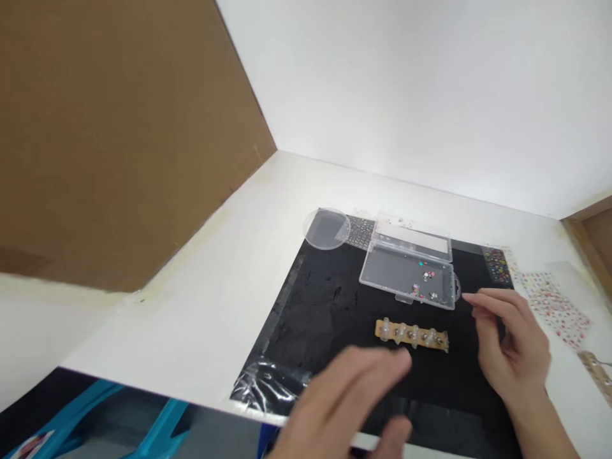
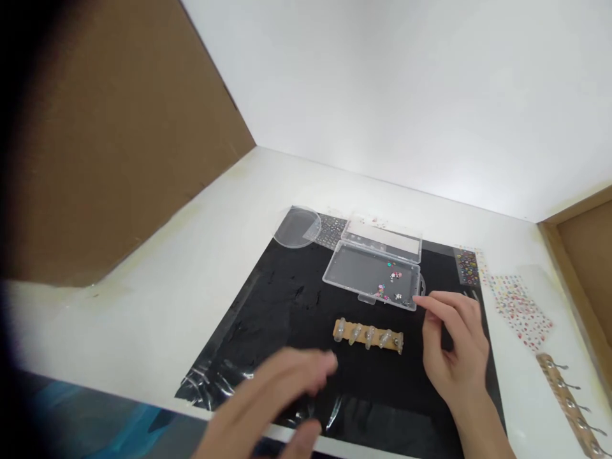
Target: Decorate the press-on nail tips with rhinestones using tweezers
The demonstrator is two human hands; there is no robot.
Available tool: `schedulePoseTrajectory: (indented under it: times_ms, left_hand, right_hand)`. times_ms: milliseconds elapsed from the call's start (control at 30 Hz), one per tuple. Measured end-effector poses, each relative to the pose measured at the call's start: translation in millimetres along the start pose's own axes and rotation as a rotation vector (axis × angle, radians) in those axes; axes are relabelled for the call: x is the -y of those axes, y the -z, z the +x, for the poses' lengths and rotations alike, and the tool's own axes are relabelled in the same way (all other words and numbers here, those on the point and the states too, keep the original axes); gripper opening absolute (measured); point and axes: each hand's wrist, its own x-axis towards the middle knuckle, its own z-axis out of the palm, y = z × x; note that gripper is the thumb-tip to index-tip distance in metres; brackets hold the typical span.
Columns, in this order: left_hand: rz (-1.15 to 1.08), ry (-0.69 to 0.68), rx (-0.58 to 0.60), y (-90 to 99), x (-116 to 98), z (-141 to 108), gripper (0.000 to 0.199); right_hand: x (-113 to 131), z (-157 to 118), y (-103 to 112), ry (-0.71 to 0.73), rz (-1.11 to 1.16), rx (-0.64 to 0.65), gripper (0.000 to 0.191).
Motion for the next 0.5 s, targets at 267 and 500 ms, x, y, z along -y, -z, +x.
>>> schedulePoseTrajectory:
  times_ms: [267, 500]
  left_hand:
    - [0.582, 0.131, 0.029, 20.2, 111.3, 136.8, 0.067]
    - [0.641, 0.303, 0.188, -4.9, 169.4, 120.1, 0.107]
  right_hand:
    - [-19.5, -5.2, -13.0, -0.302, 0.015, -0.142, 0.02]
    - [-26.4, -3.9, -16.1, -0.463, 0.094, -0.199, 0.036]
